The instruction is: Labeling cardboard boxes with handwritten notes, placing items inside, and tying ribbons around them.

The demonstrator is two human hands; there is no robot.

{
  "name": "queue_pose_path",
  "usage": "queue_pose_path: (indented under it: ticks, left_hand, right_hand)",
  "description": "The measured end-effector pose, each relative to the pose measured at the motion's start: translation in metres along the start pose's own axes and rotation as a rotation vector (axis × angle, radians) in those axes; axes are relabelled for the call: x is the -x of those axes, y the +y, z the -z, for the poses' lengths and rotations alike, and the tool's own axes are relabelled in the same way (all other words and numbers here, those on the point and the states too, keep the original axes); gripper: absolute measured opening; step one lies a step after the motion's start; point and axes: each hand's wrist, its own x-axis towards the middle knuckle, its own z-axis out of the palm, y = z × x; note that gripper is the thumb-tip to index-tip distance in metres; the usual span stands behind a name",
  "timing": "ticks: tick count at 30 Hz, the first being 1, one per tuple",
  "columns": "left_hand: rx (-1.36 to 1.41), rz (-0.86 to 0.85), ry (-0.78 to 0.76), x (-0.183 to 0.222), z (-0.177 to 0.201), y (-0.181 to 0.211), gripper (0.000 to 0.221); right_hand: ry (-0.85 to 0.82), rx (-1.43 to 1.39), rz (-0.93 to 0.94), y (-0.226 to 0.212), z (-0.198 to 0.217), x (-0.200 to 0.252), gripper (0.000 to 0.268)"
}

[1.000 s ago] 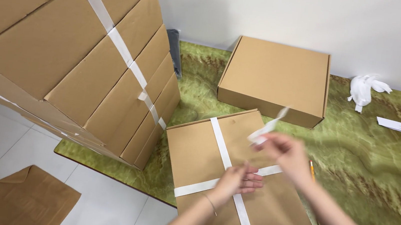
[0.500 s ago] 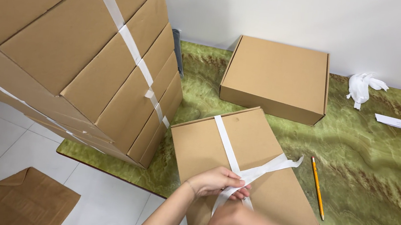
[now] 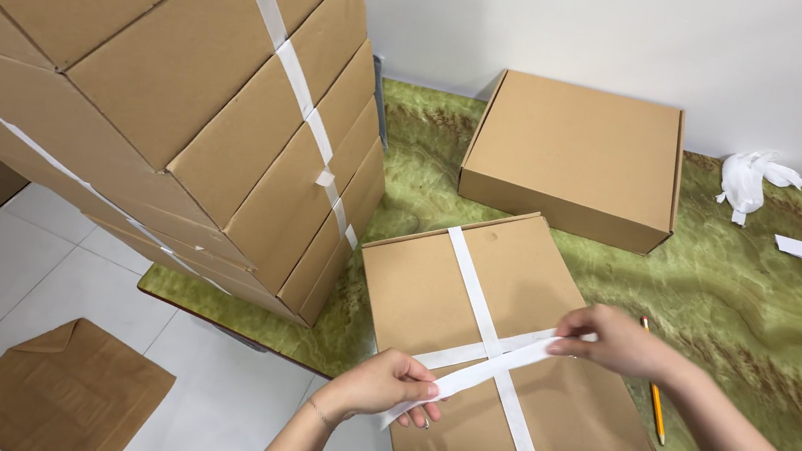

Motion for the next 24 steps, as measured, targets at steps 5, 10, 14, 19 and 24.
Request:
queue_pose_path:
  ticks: [5, 10, 14, 19, 24]
  left_hand:
    - [-0.119, -0.061, 0.051, -0.011, -0.022, 0.005, 0.022]
    - [-0.245, -0.045, 0.115, -0.017, -0.036, 0.036, 0.031]
    - [-0.226, -0.037, 0.231, -0.024, -0.034, 0.034, 0.027]
    - [-0.137, -0.03, 0.376, -0.057, -0.025, 0.003, 0.015]
    - [-0.228, -0.092, 0.439, -0.063, -0.023, -0.009, 0.023]
  right_hand:
    - [-0.106, 0.108, 0.12, -0.027, -0.036, 0.008, 0.051]
    - [-0.268, -0.169, 0.161, -0.067, -0.065, -0.001, 0.021]
    - [-0.133, -0.351, -0.035, -0.03, -0.05, -0.013, 0.012]
    - [0.192, -0.113, -0.279, 0.001, -0.008, -0.025, 0.022]
    - [0.343, 0.026, -0.415, 0.052, -0.009, -0.056, 0.034]
